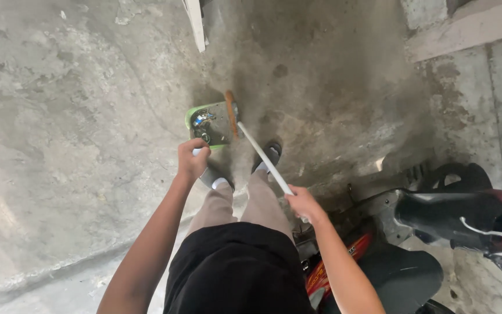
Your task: The person sweeps a concrete floor using a broom and dustpan, gathering debris into the dustpan. The person moves around a parked red motorcycle and white furniture frames while sweeping different sections of the floor.
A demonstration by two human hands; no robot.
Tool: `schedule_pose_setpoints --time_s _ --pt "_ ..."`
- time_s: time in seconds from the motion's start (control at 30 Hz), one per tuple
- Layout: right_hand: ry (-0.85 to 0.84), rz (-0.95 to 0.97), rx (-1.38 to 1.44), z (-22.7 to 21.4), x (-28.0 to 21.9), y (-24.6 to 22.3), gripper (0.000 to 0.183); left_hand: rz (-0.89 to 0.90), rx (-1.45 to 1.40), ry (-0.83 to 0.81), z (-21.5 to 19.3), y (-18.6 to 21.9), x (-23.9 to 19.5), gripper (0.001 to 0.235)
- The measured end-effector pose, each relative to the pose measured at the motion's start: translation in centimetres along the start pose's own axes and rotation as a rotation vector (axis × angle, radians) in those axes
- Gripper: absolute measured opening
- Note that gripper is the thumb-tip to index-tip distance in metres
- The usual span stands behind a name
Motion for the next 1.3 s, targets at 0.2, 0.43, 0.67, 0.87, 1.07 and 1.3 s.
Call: schedule_pose_setpoints --time_s 0.2,0.43,0.67,0.87,1.07,1.3 --pt "0.214 -0.062 -0.183 1.7 -2.1 -0.5 0.040 -0.181 -0.064 -0.007 -2.1 -2.3 -1.2 0.015" --pt "0.200 -0.114 -0.414 5.8 11.3 1.5 0.027 -0.030 -0.047 0.091 -4.6 -4.2 -2.1 0.016" --pt "-0.076 -0.013 0.087 4.9 7.4 3.6 0.026 -0.119 -0.093 0.095 -9.0 -6.7 -1.5 0.021" --pt "-0.051 0.001 0.136 3.0 0.5 1.7 0.041 -0.101 -0.227 0.306 -16.4 -5.1 -3.4 0.024" --pt "0.035 -0.082 -0.039 3.2 1.3 -5.2 0.021 -0.016 -0.533 0.706 -27.8 -4.2 -6.9 0.021" --pt "-0.081 -0.003 0.045 7.4 9.3 -15.1 0.013 0.022 -0.548 0.926 -36.5 -3.9 -3.4 0.023"
Point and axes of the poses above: each hand's wrist, its own x-axis towards the middle knuckle, its own z-axis out of the palm, y = z × x, the point moved 7 cm from there along x, towards the middle knuckle, and after that the axes turned 2 degrees about y, right-handed, at the moved point
